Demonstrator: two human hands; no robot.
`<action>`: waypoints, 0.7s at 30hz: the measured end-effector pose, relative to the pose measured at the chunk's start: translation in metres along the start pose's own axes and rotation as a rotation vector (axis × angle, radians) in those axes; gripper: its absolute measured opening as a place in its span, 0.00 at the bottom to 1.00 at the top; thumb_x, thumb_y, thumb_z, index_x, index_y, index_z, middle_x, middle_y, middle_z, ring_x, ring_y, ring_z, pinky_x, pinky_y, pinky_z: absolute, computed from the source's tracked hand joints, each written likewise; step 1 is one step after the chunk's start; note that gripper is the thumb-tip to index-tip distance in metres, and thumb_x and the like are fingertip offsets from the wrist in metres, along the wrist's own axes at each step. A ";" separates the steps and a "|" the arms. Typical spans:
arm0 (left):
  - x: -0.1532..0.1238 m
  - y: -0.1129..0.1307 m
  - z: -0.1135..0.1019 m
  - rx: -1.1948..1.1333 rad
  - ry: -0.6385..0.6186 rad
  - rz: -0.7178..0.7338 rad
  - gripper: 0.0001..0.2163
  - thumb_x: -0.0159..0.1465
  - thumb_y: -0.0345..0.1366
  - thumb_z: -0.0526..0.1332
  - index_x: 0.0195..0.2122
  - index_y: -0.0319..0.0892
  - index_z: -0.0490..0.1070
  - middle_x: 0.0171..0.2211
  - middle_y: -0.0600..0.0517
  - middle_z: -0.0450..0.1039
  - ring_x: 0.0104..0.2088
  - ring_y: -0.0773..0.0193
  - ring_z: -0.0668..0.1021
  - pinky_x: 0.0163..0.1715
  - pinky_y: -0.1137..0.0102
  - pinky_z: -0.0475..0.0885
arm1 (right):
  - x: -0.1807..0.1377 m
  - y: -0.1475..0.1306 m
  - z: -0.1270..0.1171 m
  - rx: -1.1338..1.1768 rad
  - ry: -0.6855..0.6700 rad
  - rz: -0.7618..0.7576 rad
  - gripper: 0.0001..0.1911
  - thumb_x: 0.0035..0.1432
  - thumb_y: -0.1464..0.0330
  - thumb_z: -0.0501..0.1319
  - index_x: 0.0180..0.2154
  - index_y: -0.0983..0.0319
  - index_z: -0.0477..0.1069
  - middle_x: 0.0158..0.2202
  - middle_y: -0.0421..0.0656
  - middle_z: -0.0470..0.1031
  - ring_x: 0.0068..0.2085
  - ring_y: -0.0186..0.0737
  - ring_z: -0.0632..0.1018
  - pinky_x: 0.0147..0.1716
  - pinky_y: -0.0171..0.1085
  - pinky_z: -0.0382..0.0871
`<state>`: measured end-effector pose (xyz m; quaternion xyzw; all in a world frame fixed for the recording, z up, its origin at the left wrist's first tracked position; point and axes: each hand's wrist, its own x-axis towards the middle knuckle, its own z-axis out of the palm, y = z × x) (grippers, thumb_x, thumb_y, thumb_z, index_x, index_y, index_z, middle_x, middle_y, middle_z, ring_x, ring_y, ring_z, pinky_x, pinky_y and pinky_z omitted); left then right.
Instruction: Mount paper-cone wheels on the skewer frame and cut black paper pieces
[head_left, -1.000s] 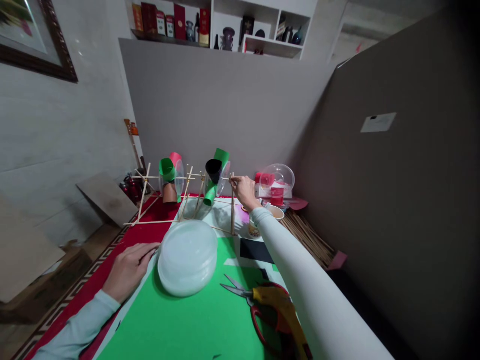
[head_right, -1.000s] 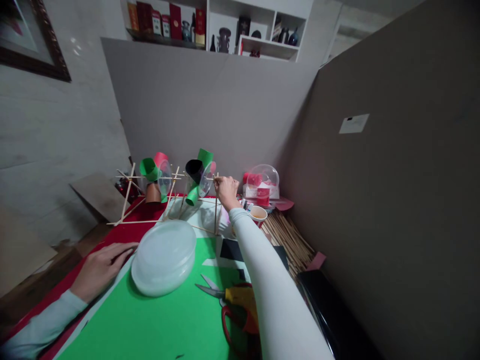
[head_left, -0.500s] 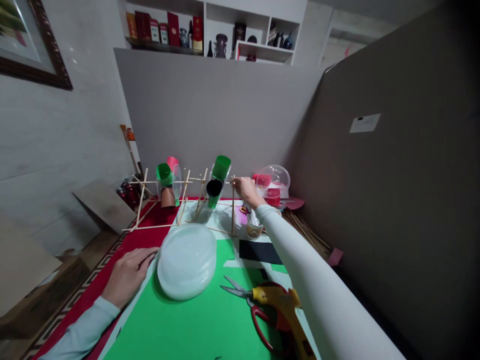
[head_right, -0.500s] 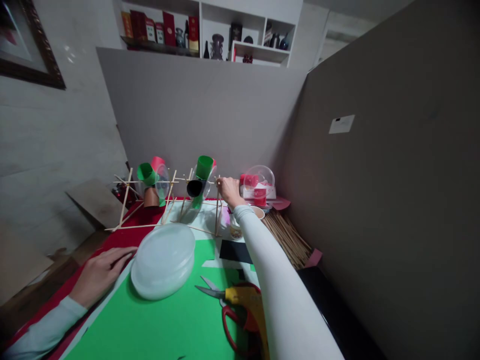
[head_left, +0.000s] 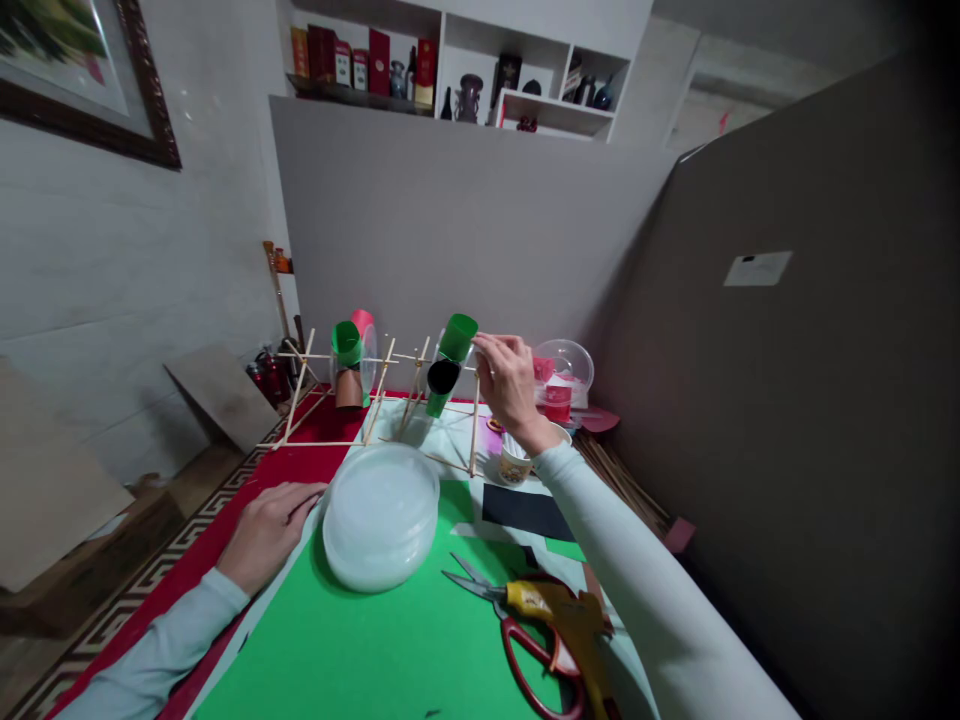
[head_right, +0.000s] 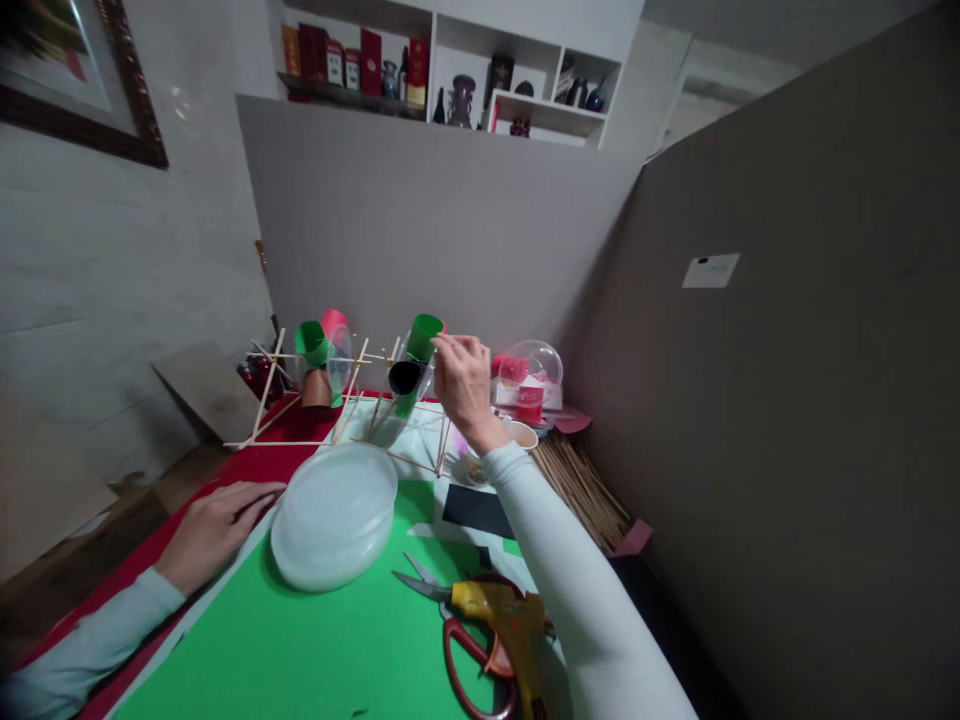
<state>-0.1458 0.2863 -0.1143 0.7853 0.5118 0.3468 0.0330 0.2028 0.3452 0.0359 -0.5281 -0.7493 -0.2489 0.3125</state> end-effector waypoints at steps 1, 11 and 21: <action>0.000 0.001 0.000 -0.001 0.000 0.001 0.18 0.64 0.43 0.53 0.41 0.42 0.81 0.41 0.46 0.83 0.42 0.51 0.82 0.47 0.57 0.75 | -0.003 -0.010 -0.004 0.004 0.000 -0.075 0.19 0.72 0.71 0.46 0.60 0.61 0.65 0.63 0.49 0.68 0.61 0.49 0.64 0.58 0.50 0.56; 0.001 0.002 -0.001 0.010 0.002 0.015 0.18 0.64 0.40 0.52 0.41 0.42 0.81 0.41 0.45 0.83 0.42 0.51 0.82 0.48 0.55 0.74 | -0.030 -0.024 0.015 -0.097 -0.206 -0.444 0.15 0.66 0.78 0.50 0.38 0.61 0.74 0.41 0.48 0.80 0.51 0.47 0.70 0.63 0.55 0.43; 0.001 0.004 0.000 -0.017 -0.011 0.012 0.18 0.64 0.41 0.52 0.40 0.42 0.81 0.40 0.45 0.83 0.42 0.51 0.82 0.47 0.56 0.73 | -0.091 -0.016 0.024 -0.125 -0.465 -0.543 0.09 0.60 0.78 0.57 0.32 0.63 0.74 0.31 0.48 0.78 0.36 0.44 0.73 0.49 0.47 0.58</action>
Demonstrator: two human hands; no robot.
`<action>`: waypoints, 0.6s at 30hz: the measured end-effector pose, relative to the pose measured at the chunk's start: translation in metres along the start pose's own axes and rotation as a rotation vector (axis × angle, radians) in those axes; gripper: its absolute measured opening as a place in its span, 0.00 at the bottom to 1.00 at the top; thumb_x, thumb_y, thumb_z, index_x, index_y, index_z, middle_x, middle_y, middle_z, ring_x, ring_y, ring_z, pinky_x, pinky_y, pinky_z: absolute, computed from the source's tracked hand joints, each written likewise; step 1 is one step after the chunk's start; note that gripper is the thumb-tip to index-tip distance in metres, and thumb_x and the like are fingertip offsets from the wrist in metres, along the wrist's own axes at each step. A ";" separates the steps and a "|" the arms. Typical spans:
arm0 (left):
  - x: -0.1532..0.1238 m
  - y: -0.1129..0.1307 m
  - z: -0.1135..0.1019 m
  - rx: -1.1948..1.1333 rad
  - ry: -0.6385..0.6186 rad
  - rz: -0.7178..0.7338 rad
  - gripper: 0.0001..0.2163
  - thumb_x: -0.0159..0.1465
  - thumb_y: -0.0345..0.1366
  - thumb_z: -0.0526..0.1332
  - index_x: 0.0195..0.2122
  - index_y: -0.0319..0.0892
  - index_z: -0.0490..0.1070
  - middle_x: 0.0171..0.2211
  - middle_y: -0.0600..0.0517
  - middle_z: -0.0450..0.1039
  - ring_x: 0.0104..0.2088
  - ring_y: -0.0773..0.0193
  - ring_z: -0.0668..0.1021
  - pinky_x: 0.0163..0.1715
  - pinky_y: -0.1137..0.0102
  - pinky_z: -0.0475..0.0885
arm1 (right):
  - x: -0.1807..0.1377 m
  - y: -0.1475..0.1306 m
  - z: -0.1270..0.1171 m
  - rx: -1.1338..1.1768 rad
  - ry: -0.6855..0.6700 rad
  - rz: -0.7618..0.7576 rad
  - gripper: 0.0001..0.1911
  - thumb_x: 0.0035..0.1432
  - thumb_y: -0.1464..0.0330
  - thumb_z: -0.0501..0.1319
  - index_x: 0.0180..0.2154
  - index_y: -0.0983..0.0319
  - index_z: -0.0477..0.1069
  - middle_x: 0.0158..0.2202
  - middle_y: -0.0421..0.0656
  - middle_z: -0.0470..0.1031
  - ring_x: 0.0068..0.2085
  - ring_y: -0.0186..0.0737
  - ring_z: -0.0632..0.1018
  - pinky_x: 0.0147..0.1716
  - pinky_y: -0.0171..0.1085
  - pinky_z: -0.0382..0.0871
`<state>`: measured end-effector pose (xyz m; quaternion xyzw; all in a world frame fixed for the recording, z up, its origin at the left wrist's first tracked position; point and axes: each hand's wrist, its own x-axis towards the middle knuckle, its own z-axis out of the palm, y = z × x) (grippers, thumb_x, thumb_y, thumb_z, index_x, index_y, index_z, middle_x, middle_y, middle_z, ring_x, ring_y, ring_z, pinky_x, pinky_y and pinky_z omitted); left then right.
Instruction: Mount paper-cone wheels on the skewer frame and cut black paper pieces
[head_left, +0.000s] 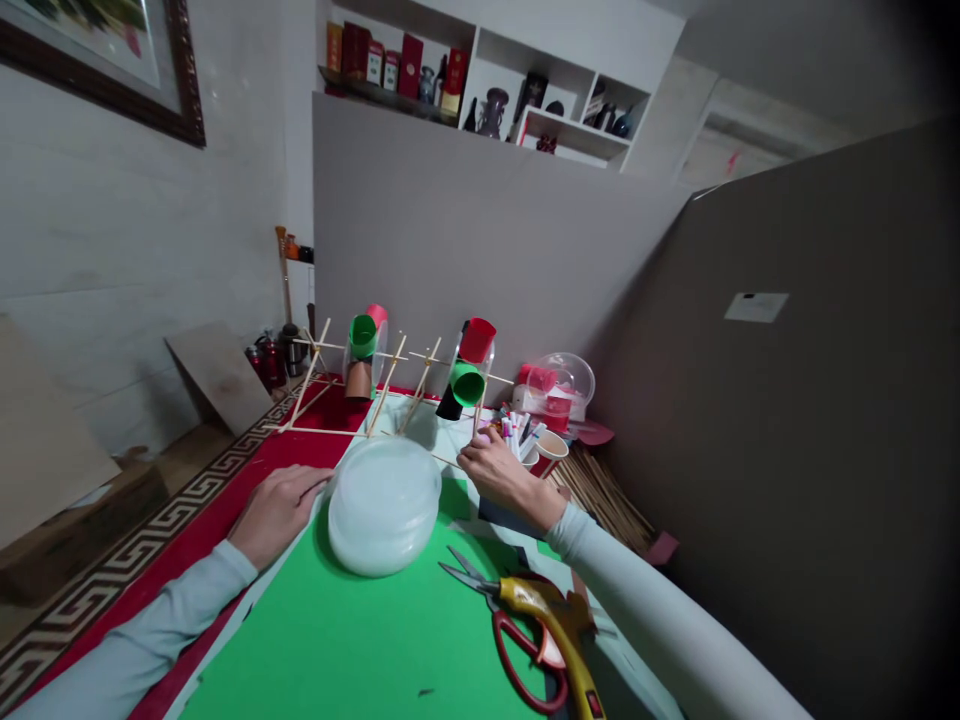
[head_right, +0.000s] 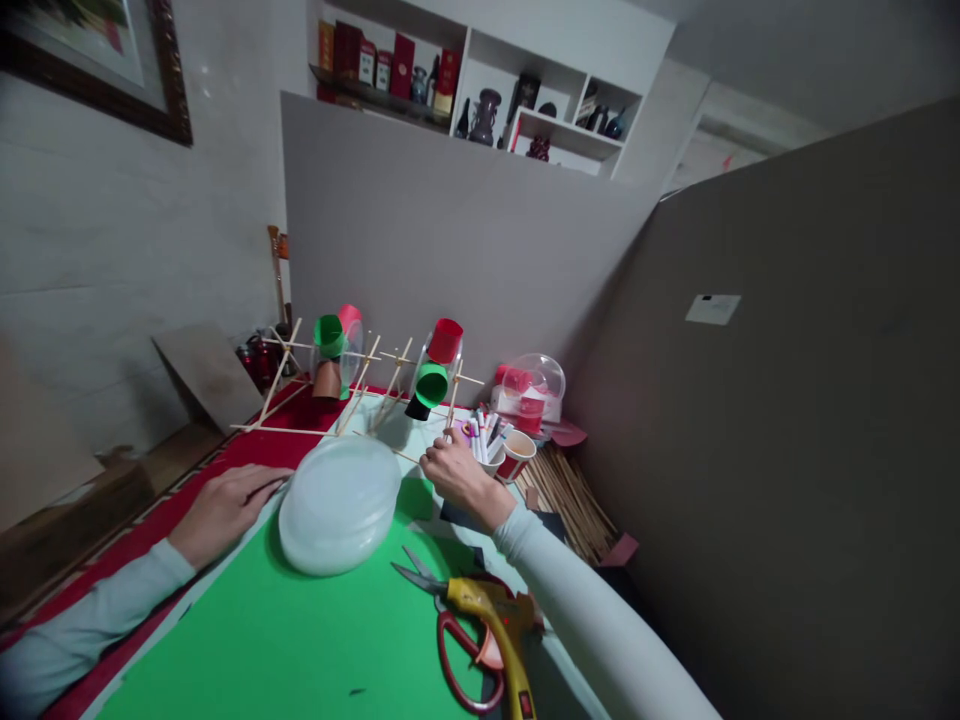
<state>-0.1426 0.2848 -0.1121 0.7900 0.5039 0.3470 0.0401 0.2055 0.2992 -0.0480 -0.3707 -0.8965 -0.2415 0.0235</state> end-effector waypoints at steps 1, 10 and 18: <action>0.000 0.000 0.000 -0.002 0.000 0.000 0.18 0.64 0.41 0.52 0.40 0.42 0.81 0.41 0.45 0.83 0.42 0.51 0.82 0.48 0.56 0.73 | -0.002 -0.002 -0.002 0.007 -0.001 0.001 0.08 0.60 0.77 0.57 0.32 0.62 0.73 0.31 0.47 0.78 0.35 0.44 0.72 0.47 0.45 0.58; 0.000 -0.001 0.001 -0.017 -0.005 -0.011 0.19 0.63 0.41 0.51 0.40 0.41 0.81 0.41 0.44 0.83 0.42 0.49 0.81 0.48 0.54 0.73 | 0.009 0.018 -0.062 0.029 0.252 0.244 0.20 0.69 0.75 0.46 0.58 0.66 0.66 0.55 0.53 0.74 0.53 0.49 0.70 0.52 0.45 0.57; -0.001 0.003 0.001 -0.021 0.017 -0.012 0.18 0.64 0.39 0.51 0.40 0.41 0.81 0.40 0.43 0.83 0.42 0.50 0.82 0.48 0.55 0.73 | 0.017 -0.004 -0.046 0.059 0.145 0.157 0.14 0.61 0.80 0.52 0.41 0.63 0.74 0.43 0.50 0.80 0.44 0.48 0.76 0.53 0.49 0.58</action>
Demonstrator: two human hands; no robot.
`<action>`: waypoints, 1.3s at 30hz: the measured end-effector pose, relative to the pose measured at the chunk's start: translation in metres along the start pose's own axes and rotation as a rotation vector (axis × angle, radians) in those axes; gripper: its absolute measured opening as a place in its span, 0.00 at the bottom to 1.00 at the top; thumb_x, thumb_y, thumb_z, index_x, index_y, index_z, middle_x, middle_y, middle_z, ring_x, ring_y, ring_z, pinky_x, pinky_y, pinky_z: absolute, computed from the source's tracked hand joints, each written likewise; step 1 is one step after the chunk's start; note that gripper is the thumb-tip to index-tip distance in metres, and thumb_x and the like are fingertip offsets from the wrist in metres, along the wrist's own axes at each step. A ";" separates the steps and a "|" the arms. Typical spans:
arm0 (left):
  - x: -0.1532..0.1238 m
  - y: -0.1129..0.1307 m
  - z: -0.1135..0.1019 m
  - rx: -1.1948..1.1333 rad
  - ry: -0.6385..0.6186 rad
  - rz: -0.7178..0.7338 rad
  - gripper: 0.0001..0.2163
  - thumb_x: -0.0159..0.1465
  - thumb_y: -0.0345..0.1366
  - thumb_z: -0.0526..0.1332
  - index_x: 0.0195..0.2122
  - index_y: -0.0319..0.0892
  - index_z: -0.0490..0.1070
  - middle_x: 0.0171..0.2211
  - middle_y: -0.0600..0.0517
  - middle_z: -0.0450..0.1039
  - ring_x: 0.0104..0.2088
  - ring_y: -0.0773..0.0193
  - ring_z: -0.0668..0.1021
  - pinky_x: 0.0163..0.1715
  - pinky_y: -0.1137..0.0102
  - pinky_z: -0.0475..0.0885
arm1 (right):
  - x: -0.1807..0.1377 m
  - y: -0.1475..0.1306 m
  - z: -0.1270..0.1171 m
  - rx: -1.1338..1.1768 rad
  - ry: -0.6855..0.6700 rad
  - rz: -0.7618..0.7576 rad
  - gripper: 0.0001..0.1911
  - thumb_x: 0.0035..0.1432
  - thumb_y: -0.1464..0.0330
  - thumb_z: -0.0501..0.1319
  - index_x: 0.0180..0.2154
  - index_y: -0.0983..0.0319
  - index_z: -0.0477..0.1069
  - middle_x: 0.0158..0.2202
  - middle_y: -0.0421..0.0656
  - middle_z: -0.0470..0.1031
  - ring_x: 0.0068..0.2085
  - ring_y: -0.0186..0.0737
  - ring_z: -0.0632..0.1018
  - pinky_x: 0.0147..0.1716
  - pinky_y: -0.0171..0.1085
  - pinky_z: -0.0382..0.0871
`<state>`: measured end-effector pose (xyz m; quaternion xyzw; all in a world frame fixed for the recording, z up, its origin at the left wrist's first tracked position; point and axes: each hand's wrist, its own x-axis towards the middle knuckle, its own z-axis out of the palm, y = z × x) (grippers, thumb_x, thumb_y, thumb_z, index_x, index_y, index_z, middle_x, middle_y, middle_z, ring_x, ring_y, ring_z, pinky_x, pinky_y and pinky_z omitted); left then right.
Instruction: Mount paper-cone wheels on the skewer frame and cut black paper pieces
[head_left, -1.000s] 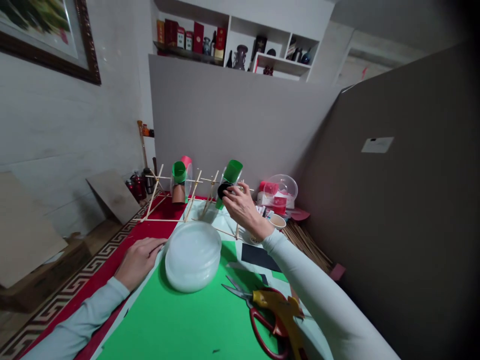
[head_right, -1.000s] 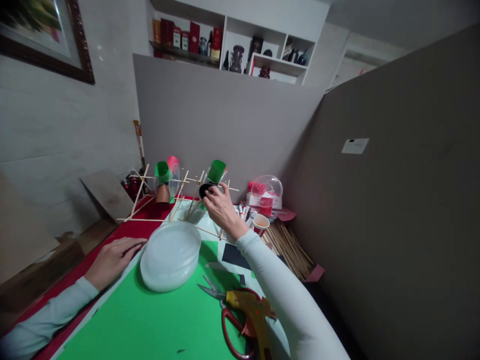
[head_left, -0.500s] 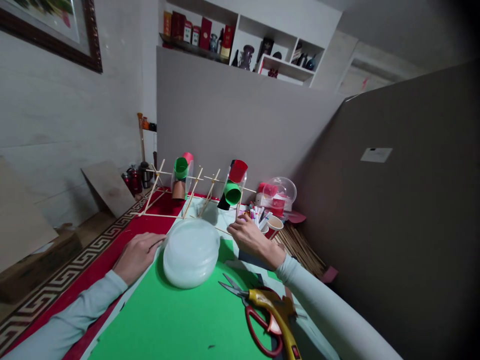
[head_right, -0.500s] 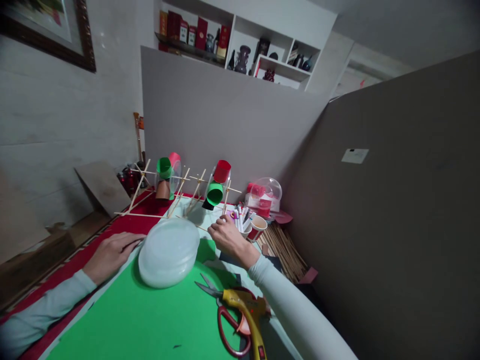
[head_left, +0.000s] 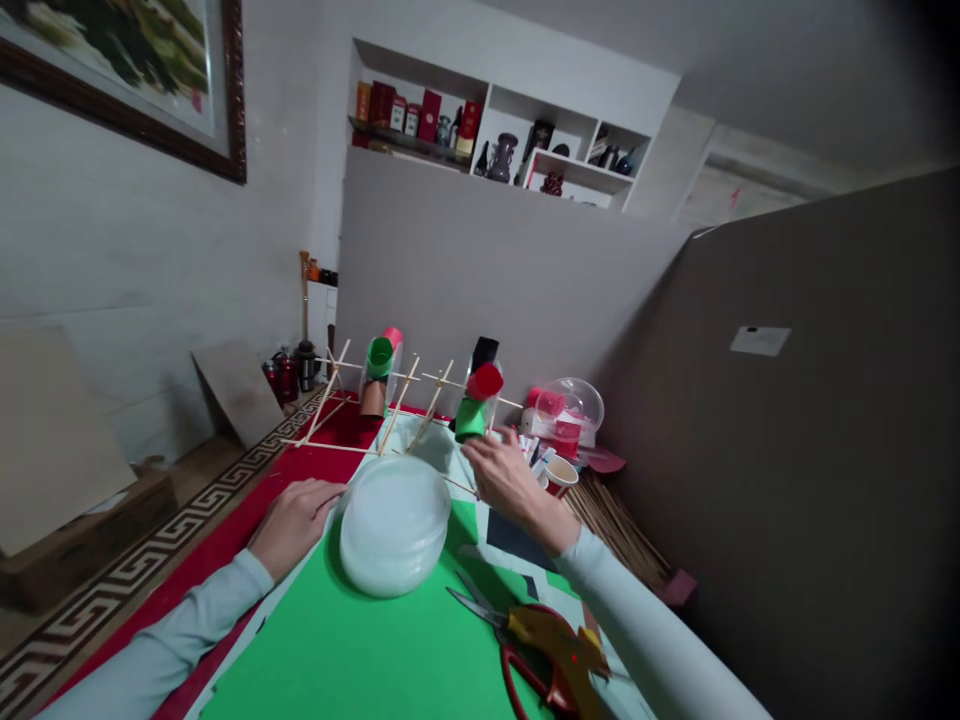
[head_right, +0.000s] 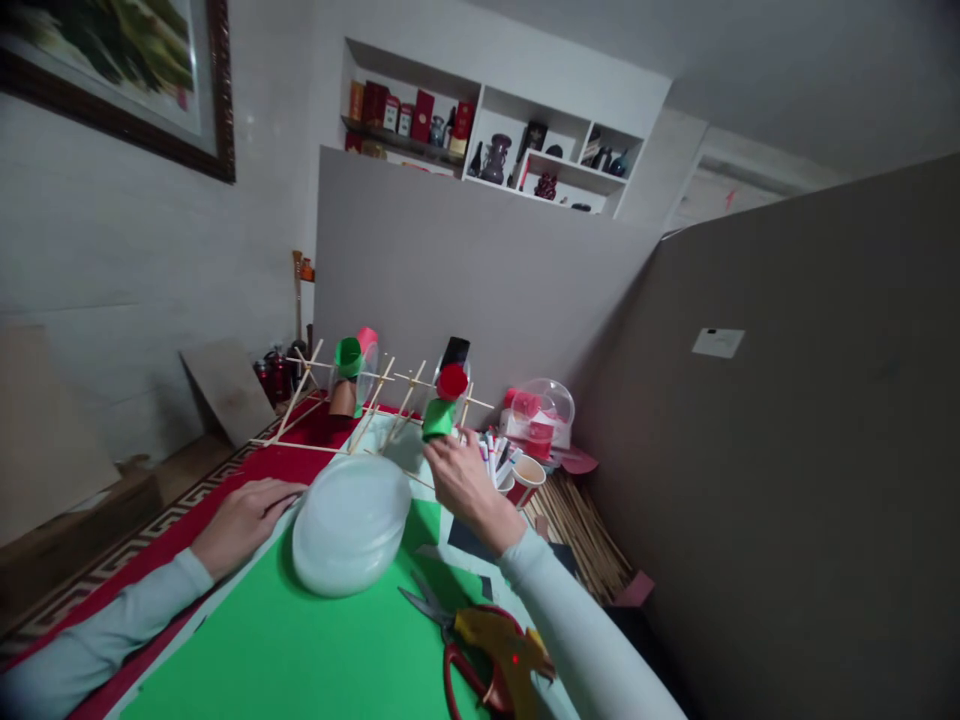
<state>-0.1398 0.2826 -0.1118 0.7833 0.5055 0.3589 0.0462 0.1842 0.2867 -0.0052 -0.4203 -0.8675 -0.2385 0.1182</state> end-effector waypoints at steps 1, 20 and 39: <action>0.000 0.001 0.000 -0.003 -0.001 -0.002 0.18 0.64 0.39 0.51 0.40 0.41 0.81 0.40 0.44 0.83 0.42 0.50 0.82 0.48 0.55 0.73 | -0.007 -0.005 0.005 0.011 -0.038 -0.016 0.12 0.61 0.79 0.53 0.36 0.62 0.74 0.37 0.48 0.80 0.38 0.46 0.77 0.49 0.47 0.60; 0.003 -0.001 -0.010 -0.198 0.035 -0.284 0.25 0.62 0.52 0.55 0.48 0.39 0.77 0.45 0.42 0.82 0.44 0.49 0.82 0.51 0.58 0.72 | -0.175 -0.061 -0.030 0.325 0.279 0.163 0.15 0.65 0.80 0.53 0.49 0.62 0.70 0.39 0.46 0.81 0.35 0.41 0.79 0.35 0.40 0.72; -0.003 -0.013 -0.006 -0.093 -0.032 -0.317 0.18 0.59 0.47 0.58 0.42 0.41 0.80 0.44 0.44 0.82 0.46 0.51 0.81 0.52 0.57 0.71 | -0.183 -0.064 -0.036 0.451 0.397 0.007 0.14 0.71 0.72 0.50 0.52 0.66 0.69 0.39 0.48 0.81 0.39 0.39 0.81 0.40 0.36 0.71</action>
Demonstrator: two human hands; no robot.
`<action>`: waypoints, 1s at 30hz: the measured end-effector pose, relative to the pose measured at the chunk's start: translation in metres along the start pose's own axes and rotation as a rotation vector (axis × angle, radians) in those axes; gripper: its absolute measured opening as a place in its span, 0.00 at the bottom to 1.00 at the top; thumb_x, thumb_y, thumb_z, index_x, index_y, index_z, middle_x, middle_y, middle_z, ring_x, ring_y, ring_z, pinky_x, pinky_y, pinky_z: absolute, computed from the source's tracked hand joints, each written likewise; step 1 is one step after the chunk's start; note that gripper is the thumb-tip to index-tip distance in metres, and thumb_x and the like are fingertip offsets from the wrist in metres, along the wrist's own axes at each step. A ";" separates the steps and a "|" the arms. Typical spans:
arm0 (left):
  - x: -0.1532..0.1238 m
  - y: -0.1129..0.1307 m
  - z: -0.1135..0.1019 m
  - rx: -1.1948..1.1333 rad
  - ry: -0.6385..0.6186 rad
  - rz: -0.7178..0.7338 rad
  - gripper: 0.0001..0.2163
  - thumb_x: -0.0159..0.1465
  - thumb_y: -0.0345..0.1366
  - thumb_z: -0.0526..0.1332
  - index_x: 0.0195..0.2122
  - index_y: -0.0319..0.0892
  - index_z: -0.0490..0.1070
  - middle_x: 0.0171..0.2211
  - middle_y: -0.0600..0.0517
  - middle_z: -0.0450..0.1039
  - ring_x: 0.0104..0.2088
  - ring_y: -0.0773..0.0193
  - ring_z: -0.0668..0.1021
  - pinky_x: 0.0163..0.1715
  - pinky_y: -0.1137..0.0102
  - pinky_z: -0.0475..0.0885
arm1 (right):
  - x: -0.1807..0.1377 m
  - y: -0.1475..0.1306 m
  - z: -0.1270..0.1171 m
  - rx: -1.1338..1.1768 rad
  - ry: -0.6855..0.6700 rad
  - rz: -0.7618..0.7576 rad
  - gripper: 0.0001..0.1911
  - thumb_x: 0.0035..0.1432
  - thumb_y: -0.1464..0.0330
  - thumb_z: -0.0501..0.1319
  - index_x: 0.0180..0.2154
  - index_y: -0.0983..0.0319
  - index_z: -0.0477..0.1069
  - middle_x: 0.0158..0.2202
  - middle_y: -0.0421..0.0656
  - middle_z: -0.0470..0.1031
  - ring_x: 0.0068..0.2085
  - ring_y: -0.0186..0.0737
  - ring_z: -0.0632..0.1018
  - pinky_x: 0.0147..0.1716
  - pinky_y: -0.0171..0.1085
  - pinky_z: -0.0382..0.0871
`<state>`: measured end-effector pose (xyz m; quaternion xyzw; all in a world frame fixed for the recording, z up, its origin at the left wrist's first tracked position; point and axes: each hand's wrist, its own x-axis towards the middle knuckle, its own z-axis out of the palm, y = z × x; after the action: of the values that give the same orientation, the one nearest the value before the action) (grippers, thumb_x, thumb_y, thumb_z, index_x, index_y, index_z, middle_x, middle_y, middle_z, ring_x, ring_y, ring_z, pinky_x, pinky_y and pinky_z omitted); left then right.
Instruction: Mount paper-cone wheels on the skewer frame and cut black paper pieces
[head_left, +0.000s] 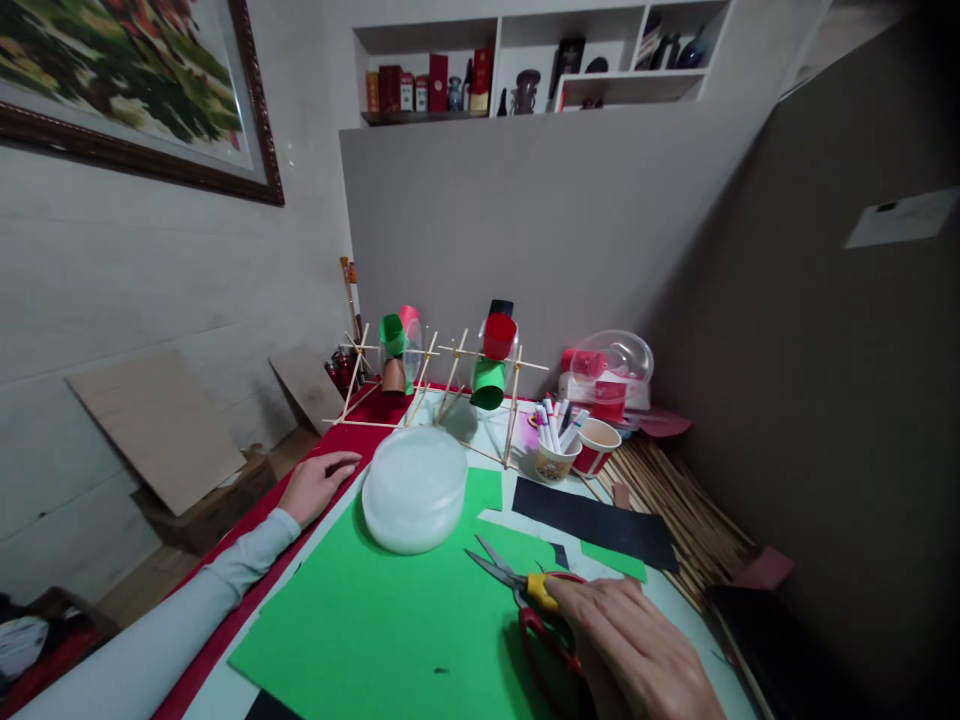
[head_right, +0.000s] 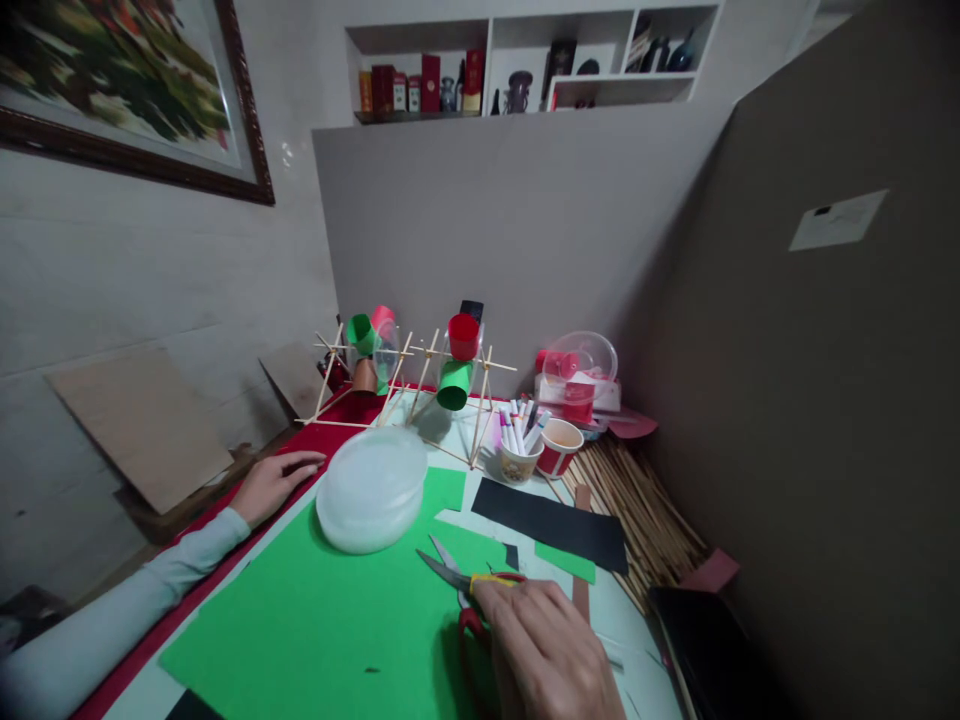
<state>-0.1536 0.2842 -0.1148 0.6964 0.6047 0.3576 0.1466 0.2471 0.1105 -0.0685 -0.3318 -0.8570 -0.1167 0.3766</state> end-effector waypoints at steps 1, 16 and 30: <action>0.001 0.000 0.000 0.002 0.003 -0.005 0.19 0.59 0.47 0.58 0.42 0.41 0.80 0.44 0.45 0.82 0.46 0.51 0.81 0.52 0.57 0.72 | 0.001 0.000 0.000 -0.008 0.011 0.001 0.14 0.72 0.72 0.49 0.52 0.65 0.69 0.39 0.48 0.81 0.39 0.39 0.81 0.40 0.36 0.71; -0.001 0.002 -0.001 0.069 -0.012 -0.013 0.21 0.56 0.51 0.57 0.41 0.45 0.81 0.45 0.47 0.82 0.46 0.46 0.81 0.53 0.57 0.71 | -0.003 -0.003 -0.001 -0.079 0.027 0.170 0.12 0.64 0.80 0.55 0.47 0.65 0.72 0.33 0.45 0.79 0.32 0.40 0.76 0.33 0.39 0.68; 0.039 -0.011 -0.026 -0.059 0.242 -0.071 0.20 0.59 0.43 0.57 0.49 0.42 0.77 0.44 0.45 0.82 0.48 0.50 0.81 0.53 0.60 0.72 | 0.011 0.004 0.000 -0.102 0.009 0.161 0.15 0.64 0.79 0.52 0.48 0.61 0.72 0.33 0.44 0.80 0.31 0.39 0.80 0.30 0.35 0.74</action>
<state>-0.1794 0.3174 -0.0911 0.6216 0.6314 0.4514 0.1057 0.2445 0.1187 -0.0609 -0.4176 -0.8189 -0.1310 0.3713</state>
